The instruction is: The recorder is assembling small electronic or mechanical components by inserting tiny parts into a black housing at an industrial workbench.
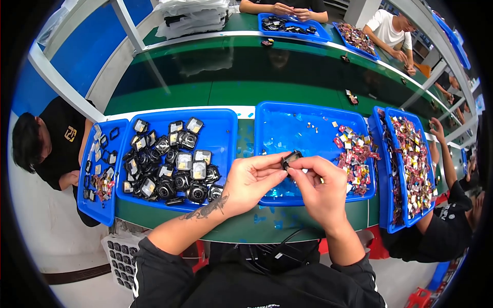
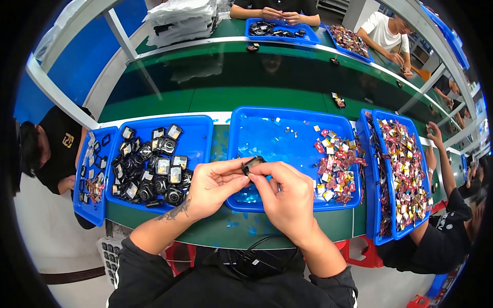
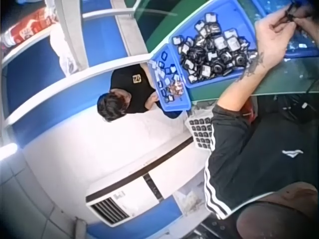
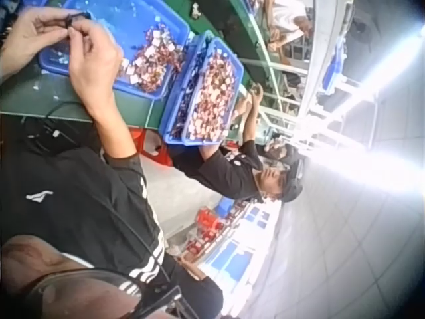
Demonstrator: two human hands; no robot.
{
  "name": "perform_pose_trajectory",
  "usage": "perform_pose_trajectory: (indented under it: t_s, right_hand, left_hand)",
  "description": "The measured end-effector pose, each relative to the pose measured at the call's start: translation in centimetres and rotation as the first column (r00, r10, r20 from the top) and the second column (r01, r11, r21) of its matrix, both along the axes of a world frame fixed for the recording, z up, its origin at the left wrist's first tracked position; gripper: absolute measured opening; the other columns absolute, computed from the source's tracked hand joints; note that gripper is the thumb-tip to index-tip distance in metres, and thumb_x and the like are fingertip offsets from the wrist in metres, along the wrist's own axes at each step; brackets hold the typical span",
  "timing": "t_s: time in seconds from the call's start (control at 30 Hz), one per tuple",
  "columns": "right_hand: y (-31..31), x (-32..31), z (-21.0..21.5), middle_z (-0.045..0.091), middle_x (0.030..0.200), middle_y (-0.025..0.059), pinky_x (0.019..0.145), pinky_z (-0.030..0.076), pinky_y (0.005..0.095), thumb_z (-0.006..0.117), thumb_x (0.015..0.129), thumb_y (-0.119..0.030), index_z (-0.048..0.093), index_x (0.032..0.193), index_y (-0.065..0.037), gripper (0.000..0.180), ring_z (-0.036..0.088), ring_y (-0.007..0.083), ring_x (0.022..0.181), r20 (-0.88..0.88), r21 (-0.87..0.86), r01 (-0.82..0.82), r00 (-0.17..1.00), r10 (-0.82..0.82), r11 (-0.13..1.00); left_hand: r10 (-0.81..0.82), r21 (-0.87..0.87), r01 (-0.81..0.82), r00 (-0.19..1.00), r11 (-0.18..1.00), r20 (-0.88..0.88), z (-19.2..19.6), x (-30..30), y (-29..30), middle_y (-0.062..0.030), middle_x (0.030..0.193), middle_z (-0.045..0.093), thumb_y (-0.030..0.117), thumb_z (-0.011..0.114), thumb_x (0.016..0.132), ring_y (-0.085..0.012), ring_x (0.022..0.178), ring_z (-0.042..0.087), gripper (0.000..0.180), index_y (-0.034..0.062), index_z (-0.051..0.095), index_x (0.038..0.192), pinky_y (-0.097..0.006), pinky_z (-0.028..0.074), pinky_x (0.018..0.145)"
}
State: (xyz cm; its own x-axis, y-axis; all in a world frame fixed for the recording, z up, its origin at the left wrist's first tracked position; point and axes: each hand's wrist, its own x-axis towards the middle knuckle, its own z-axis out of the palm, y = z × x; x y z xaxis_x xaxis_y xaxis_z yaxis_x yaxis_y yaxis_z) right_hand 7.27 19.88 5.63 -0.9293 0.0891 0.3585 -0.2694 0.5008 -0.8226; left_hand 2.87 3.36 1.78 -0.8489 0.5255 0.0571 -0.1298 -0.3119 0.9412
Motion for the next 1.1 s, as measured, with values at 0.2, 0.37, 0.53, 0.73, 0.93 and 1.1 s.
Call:
perform_pose_trajectory:
  t_s: [0.2, 0.37, 0.53, 0.73, 0.93, 1.1]
  right_hand:
    - [0.0, 0.0, 0.0, 0.065, 0.073, 0.0076, 0.045, 0.037, 0.0263, 0.071, 0.078, 0.001, 0.068, 0.086, -0.002, 0.009, 0.047, 0.0109, 0.048, 0.007, -0.001, 0.008, 1.000, -0.008, 1.000]
    - [-0.1, -0.1, 0.4, 0.063, 0.071, 0.0064, 0.045, 0.037, 0.0273, 0.072, 0.076, 0.001, 0.067, 0.082, -0.002, 0.009, 0.046, 0.0120, 0.048, -0.022, 0.077, 0.006, 1.000, -0.004, 0.997]
    - [0.3, -0.4, -0.2, 0.058, 0.069, 0.0056, 0.048, 0.037, 0.0293, 0.074, 0.074, 0.000, 0.062, 0.077, -0.002, 0.013, 0.046, 0.0140, 0.052, -0.096, 0.042, -0.012, 0.995, 0.016, 0.999]
    - [1.0, -0.8, -1.1, 0.050, 0.074, 0.0045, 0.057, 0.045, 0.0250, 0.074, 0.075, -0.001, 0.055, 0.088, -0.002, 0.024, 0.050, 0.0135, 0.063, -0.029, 0.114, 0.031, 0.999, -0.027, 0.993]
    - [1.5, 1.5, -1.4, 0.061, 0.092, 0.0062, 0.075, 0.056, 0.0256, 0.071, 0.082, 0.001, 0.057, 0.097, 0.000, 0.021, 0.063, 0.0126, 0.088, 0.208, -0.504, -0.040, 0.964, 0.166, 0.863]
    - [1.5, 1.6, -1.3, 0.065, 0.094, 0.0085, 0.078, 0.057, 0.0259, 0.069, 0.085, 0.003, 0.061, 0.095, 0.004, 0.013, 0.065, 0.0131, 0.089, 0.195, -0.552, -0.037, 0.966, 0.172, 0.833]
  left_hand:
    - [-0.006, 0.014, 0.006, 1.000, 1.000, 0.009, -0.1, 0.1, 0.0, -0.0154, 0.119, 0.063, -0.003, 0.060, 0.091, -0.0173, 0.109, 0.061, 0.039, -0.0055, 0.054, 0.129, -0.029, 0.050, 0.095]
    - [-0.021, 0.012, 0.021, 1.000, 1.000, -0.008, -0.2, 0.1, -0.1, -0.0156, 0.119, 0.063, -0.003, 0.059, 0.091, -0.0174, 0.108, 0.062, 0.039, -0.0054, 0.054, 0.130, -0.029, 0.050, 0.095]
    - [-0.078, -0.010, 0.078, 0.997, 0.997, 0.014, 0.2, 0.2, -0.3, -0.0154, 0.120, 0.063, -0.003, 0.059, 0.091, -0.0171, 0.108, 0.062, 0.039, -0.0051, 0.054, 0.130, -0.029, 0.050, 0.095]
    - [-0.077, -0.123, 0.072, 0.996, 0.990, -0.034, 0.1, -0.5, -0.4, -0.0147, 0.120, 0.063, -0.004, 0.061, 0.090, -0.0175, 0.105, 0.063, 0.039, -0.0059, 0.054, 0.129, -0.027, 0.053, 0.091]
    - [0.106, 0.063, -0.111, 0.991, 0.992, 0.083, 0.3, -0.4, 0.3, -0.0155, 0.113, 0.065, -0.002, 0.063, 0.089, -0.0193, 0.101, 0.065, 0.037, -0.0045, 0.054, 0.125, -0.031, 0.057, 0.084]
    - [-0.046, -0.307, -0.261, 0.689, 0.915, -0.723, 1.8, -0.2, -0.6, -0.0138, 0.119, 0.060, -0.009, 0.057, 0.085, -0.0242, 0.104, 0.064, 0.037, 0.0040, 0.064, 0.120, -0.032, 0.054, 0.083]
